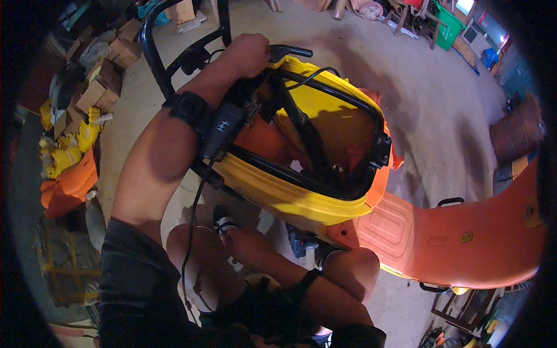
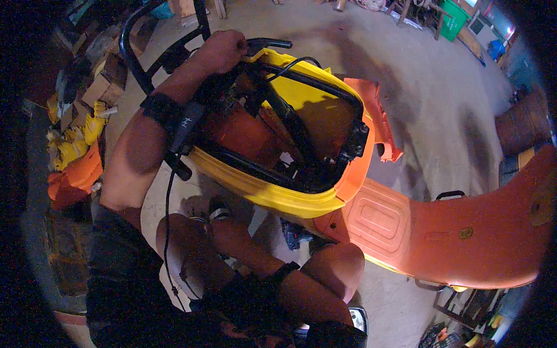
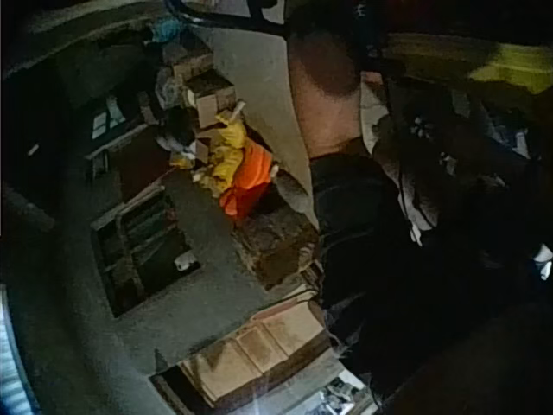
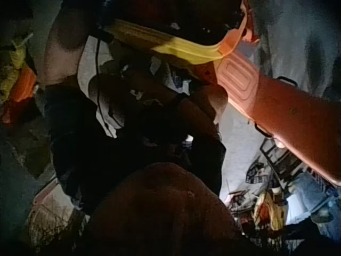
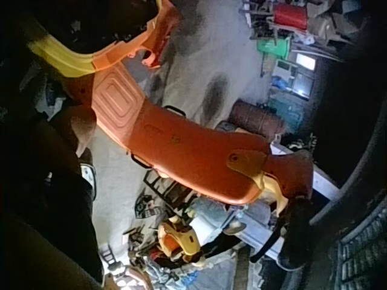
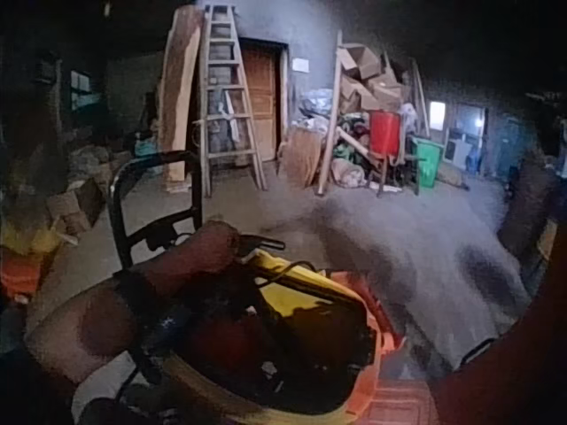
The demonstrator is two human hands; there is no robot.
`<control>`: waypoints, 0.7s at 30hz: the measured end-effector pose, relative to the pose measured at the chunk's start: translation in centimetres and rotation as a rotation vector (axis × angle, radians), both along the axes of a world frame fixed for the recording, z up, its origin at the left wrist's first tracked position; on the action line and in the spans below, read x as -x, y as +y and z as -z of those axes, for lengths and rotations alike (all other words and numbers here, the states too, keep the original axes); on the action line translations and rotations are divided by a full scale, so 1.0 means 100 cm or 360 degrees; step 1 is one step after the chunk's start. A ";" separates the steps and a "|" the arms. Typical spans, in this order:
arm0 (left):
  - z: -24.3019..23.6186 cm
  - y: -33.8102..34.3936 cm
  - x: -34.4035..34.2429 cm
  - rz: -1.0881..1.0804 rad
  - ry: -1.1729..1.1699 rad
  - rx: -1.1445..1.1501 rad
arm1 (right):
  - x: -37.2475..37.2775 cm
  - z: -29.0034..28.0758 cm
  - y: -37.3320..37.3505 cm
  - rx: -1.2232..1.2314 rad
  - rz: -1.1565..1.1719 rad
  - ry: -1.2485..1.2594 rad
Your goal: Working on the mechanical components inside the seat compartment of a yellow motorcycle/scooter.
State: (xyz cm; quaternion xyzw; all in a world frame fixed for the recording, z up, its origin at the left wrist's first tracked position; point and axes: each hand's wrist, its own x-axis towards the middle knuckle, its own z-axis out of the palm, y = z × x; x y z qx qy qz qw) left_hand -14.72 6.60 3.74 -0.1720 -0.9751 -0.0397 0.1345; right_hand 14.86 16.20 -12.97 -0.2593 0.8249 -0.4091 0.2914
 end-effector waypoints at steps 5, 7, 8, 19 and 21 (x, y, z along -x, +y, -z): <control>0.000 0.000 0.000 0.0035 0.0001 0.0022 | 0.000 -0.003 0.000 -0.0051 -0.0040 0.0015; 0.001 -0.004 0.001 0.0108 0.0000 0.0082 | -0.001 -0.003 0.000 -0.0037 -0.0043 0.0012; 0.002 -0.005 0.002 0.0086 -0.0003 0.0103 | -0.002 -0.004 -0.001 -0.0029 -0.0045 0.0010; 0.000 -0.002 0.001 0.0140 -0.0001 -0.0056 | 0.003 -0.016 0.003 -0.0104 -0.0053 -0.0100; 0.000 -0.004 0.002 0.0138 -0.0025 0.0026 | 0.004 -0.018 0.003 -0.0116 -0.0052 -0.0123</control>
